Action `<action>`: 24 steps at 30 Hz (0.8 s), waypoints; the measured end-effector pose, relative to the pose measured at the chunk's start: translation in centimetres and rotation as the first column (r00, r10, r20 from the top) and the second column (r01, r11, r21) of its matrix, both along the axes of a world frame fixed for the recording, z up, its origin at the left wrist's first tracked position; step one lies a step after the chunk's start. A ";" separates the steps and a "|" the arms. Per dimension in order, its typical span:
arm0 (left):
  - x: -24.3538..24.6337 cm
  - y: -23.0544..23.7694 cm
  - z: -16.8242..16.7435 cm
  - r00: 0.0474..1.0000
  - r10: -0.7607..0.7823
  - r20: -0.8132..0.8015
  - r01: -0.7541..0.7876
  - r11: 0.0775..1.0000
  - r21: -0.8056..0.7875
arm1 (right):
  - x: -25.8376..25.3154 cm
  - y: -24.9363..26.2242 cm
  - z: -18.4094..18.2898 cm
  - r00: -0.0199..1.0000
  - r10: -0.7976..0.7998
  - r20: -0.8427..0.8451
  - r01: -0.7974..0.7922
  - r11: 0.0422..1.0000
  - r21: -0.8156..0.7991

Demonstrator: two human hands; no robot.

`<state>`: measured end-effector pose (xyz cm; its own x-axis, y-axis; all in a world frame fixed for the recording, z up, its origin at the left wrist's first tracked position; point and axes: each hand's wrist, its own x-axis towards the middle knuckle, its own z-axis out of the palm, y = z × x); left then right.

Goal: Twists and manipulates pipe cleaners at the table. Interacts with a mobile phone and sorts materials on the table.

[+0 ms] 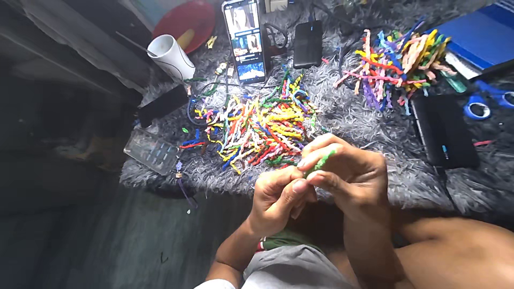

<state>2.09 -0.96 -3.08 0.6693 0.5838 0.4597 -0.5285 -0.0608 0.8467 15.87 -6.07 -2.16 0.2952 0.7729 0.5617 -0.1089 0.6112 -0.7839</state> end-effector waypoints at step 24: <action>-0.1 0.8 -0.2 0.998 0.038 -0.039 -0.037 0.999 0.021 | -1.8 0.8 -1.0 0.963 0.043 -0.267 -0.044 0.999 0.001</action>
